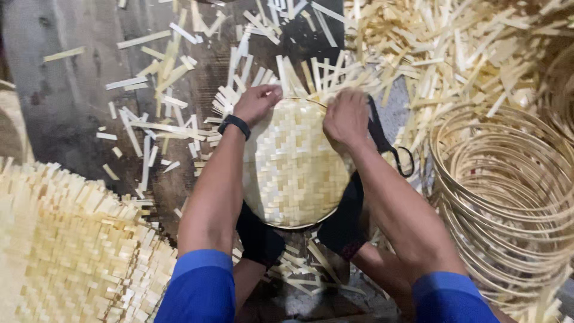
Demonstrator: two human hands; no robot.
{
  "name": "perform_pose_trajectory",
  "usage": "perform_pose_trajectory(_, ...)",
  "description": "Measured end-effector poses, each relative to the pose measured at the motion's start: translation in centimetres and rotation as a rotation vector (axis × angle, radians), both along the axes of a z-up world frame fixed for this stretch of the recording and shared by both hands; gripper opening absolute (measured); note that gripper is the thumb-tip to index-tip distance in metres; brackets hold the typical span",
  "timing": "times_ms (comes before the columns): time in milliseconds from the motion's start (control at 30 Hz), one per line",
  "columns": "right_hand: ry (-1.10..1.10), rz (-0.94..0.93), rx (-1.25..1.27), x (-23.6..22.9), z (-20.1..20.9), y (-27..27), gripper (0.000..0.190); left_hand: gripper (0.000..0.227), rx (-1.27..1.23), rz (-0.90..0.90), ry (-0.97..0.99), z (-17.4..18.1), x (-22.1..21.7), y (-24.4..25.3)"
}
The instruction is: The person weaves a bamboo tray by placing a circular frame onto a pre-woven square mat and using shears to trim the excess bamboo strips around the edge.
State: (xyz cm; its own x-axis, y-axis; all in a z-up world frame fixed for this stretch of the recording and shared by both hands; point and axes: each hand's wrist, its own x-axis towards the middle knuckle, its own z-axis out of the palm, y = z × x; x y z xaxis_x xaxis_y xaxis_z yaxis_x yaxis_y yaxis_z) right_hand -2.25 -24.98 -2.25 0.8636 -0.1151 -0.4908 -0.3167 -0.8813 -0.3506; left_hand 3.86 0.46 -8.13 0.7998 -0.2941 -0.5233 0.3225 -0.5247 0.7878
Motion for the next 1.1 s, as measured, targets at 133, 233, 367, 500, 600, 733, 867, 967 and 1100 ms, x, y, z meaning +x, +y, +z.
perform_pose_trajectory(133, -0.142, 0.282, 0.351, 5.4, 1.8, 8.6, 0.057, 0.051, -0.197, 0.464, -0.243, 0.3, -1.8, 0.7)
perform_pose_trajectory(233, 0.116, 0.358, 0.061, 5.1, 4.7, 11.1, 0.055, 0.044, 0.344, 0.569, -0.864, 1.9, -7.0, 2.9)
perform_pose_trajectory(367, 0.135, 0.372, 0.032, 4.8, 7.6, 12.2, 0.054, 0.059, 0.367, 0.573, -0.247, 2.2, -13.1, 5.5)
perform_pose_trajectory(500, 0.104, 0.368, 0.0, 5.0, 8.2, 12.6, 0.052, 0.077, 0.181, 0.676, 0.028, -0.2, -12.9, 6.1)
perform_pose_trajectory(600, 0.12, 0.355, -0.017, 5.3, 7.6, 12.6, 0.052, 0.08, 0.227, 0.61, 0.037, -1.1, -12.8, 6.5)
perform_pose_trajectory(733, 0.151, 0.344, 0.029, 4.9, 5.5, 11.5, 0.05, 0.077, 0.172, 0.603, 0.089, -3.0, -12.5, 7.0)
perform_pose_trajectory(867, -0.563, 0.38, 0.34, 0.7, 5.6, 7.5, 0.041, 0.055, 0.126, 0.675, -0.126, -5.4, -11.7, 6.6)
perform_pose_trajectory(967, -0.497, 0.489, 0.218, -4.3, 12.7, -0.5, 0.043, 0.04, 0.081, 0.9, -0.378, -5.0, -13.7, 5.8)
perform_pose_trajectory(1100, -0.117, 0.369, -0.211, -11.5, 25.6, -10.1, 0.04, 0.026, 0.172, 0.944, -0.642, -2.9, -17.6, 6.6)
